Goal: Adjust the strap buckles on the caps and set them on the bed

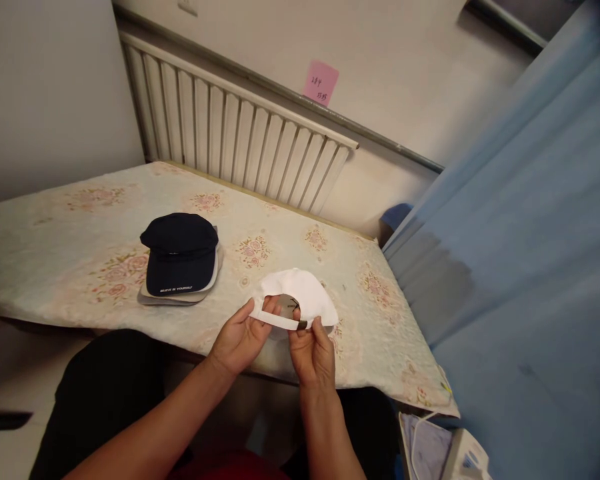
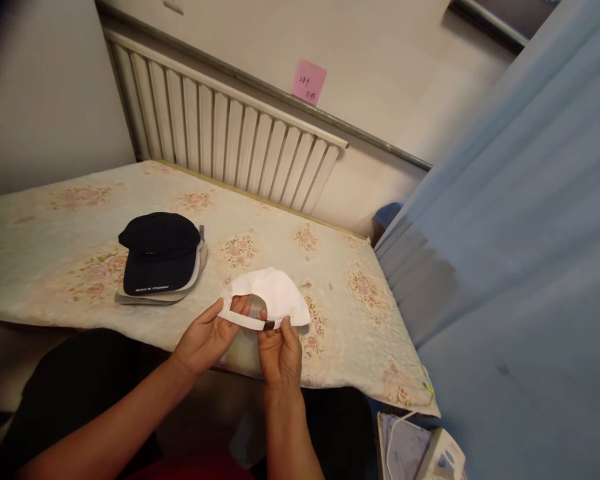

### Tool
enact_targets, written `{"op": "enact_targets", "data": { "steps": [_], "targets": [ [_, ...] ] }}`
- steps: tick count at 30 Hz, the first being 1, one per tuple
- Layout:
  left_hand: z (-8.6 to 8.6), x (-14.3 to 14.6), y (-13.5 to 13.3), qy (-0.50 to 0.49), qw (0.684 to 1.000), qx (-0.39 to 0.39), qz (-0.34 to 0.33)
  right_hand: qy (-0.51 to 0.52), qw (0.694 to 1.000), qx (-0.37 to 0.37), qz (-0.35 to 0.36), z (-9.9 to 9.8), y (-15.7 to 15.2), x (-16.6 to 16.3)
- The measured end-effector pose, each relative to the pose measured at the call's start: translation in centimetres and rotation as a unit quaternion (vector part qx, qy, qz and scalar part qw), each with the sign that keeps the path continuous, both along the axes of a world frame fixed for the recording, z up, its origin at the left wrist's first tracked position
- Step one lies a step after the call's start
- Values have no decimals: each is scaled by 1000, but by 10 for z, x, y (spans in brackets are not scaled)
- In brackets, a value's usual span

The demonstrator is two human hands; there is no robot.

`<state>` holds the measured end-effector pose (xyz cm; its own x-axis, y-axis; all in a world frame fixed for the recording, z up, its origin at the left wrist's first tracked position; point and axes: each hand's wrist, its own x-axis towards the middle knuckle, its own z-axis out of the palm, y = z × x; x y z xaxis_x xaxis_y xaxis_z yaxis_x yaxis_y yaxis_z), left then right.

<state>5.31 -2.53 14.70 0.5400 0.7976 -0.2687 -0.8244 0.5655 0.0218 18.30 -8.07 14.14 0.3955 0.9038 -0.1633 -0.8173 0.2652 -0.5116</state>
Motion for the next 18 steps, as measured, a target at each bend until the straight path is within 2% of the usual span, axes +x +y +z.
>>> {"op": "enact_targets", "data": {
  "steps": [6,10,14,18],
  "targets": [
    [1,1,-3,6,1000,5,-6,6,999,31,27,8,2,-5],
    [3,0,-3,8,1000,10,5,5,1000,10,-3,11,5,-1],
    [3,3,-4,9,1000,16,-10,34,999,-9,-36,7,5,6],
    [3,7,-4,5,999,33,-9,19,999,21,-18,5,1,3]
  ]
}}
